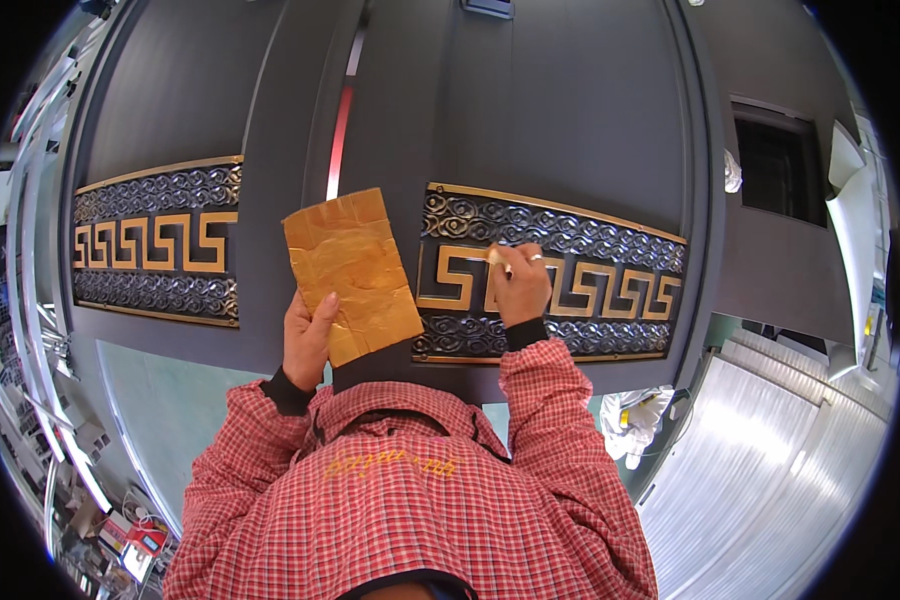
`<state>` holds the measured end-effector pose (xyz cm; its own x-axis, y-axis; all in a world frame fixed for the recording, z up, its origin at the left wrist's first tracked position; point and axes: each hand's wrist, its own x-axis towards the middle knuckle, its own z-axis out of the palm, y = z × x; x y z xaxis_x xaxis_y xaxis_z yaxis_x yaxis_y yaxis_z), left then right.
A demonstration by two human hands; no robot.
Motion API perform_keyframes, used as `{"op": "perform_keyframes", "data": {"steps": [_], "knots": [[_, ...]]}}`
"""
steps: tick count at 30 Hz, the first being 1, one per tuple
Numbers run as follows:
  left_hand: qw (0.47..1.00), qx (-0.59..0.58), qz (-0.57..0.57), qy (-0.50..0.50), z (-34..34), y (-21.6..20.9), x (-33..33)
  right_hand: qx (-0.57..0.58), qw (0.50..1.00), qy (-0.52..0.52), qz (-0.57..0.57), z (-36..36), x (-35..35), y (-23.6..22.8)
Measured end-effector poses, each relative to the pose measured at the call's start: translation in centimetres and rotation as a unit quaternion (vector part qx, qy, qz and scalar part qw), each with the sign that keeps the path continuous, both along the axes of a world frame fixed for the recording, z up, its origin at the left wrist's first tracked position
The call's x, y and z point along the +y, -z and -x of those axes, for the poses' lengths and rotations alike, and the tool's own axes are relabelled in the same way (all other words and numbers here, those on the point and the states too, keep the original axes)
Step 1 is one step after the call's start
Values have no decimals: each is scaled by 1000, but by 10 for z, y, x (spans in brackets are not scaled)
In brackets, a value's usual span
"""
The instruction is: The person holds a sheet of gold leaf in the left hand and uses a small brush in the right hand to apply the gold leaf onto a decorative Greek key pattern on a dark gray surface. The person repeatedly brushes the gold leaf onto the pattern, moving along the design.
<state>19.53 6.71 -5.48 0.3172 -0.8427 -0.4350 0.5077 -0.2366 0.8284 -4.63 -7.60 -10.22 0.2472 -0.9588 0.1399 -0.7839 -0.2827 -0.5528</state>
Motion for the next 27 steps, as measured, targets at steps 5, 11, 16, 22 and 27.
{"op": "perform_keyframes", "data": {"steps": [5,11,16,22,27], "knots": [[1000,18,8,19,2,-1,-3,-37,999,5,-23,-10,5,-6],[1000,4,11,8,1,1,-1,0,999,37,1,14,-2,-2],[1000,4,4,16,4,-1,-3,-29,998,34,-44,14,6,-1],[1000,3,8,12,2,-1,-2,-14,996,-12,-87,36,51,-4],[1000,3,12,16,4,-5,-4,-38,997,36,-58,21,14,-16]]}}
